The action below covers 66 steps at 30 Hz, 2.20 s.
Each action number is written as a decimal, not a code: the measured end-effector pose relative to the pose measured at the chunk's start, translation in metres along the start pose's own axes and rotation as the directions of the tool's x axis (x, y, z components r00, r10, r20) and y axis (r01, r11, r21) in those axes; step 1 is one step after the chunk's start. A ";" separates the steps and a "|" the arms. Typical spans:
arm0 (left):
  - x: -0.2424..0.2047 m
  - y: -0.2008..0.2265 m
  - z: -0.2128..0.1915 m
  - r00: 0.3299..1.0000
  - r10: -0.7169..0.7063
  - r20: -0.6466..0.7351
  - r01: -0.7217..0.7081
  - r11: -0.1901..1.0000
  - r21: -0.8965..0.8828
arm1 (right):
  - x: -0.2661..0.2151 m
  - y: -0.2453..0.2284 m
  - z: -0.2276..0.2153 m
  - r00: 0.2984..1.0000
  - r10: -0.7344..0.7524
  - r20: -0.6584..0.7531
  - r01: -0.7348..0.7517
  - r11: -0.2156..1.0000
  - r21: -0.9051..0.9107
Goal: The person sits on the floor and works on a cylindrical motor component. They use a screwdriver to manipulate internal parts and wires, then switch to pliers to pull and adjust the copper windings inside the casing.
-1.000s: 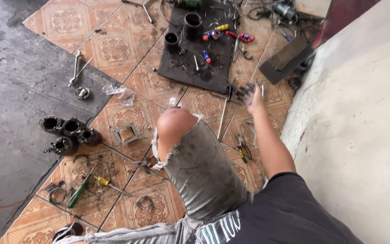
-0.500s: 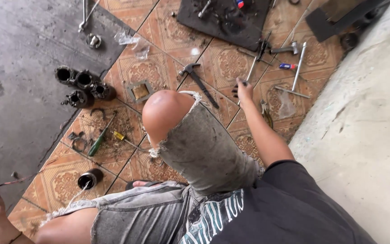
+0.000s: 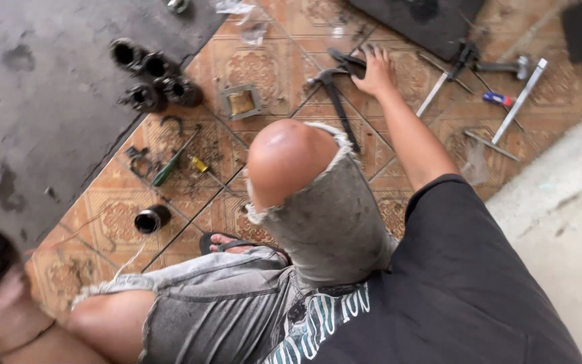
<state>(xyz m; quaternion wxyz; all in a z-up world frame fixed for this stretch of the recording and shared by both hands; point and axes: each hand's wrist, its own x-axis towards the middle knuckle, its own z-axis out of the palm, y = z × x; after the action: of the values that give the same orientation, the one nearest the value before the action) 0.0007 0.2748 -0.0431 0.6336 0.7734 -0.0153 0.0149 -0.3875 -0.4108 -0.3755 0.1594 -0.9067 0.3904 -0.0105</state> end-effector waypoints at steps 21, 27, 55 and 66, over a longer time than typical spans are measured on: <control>-0.050 0.116 0.181 0.999 -0.023 0.049 0.055 0.433 -0.900 | 0.021 -0.242 -0.290 0.919 -0.175 0.353 -0.039 0.851 0.523; -0.031 0.101 0.189 0.992 0.024 0.121 0.112 0.247 -0.963 | -0.105 -0.460 -0.396 0.652 -0.482 0.585 0.061 0.803 0.593; -0.051 0.119 0.197 0.988 -0.065 0.137 0.150 0.285 -0.947 | -0.150 -0.475 -0.259 0.656 -0.751 -0.079 0.718 0.587 0.375; -0.055 0.114 0.201 0.990 -0.018 0.141 0.137 0.387 -0.912 | -0.150 -0.477 -0.265 0.633 -0.768 -0.091 0.772 0.636 0.001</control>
<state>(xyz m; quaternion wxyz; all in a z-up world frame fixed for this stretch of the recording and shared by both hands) -0.0588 0.0561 0.0268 0.9531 0.2945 -0.0191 -0.0672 -0.1934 -0.0715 0.0333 0.1416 -0.9820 -0.0273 -0.1224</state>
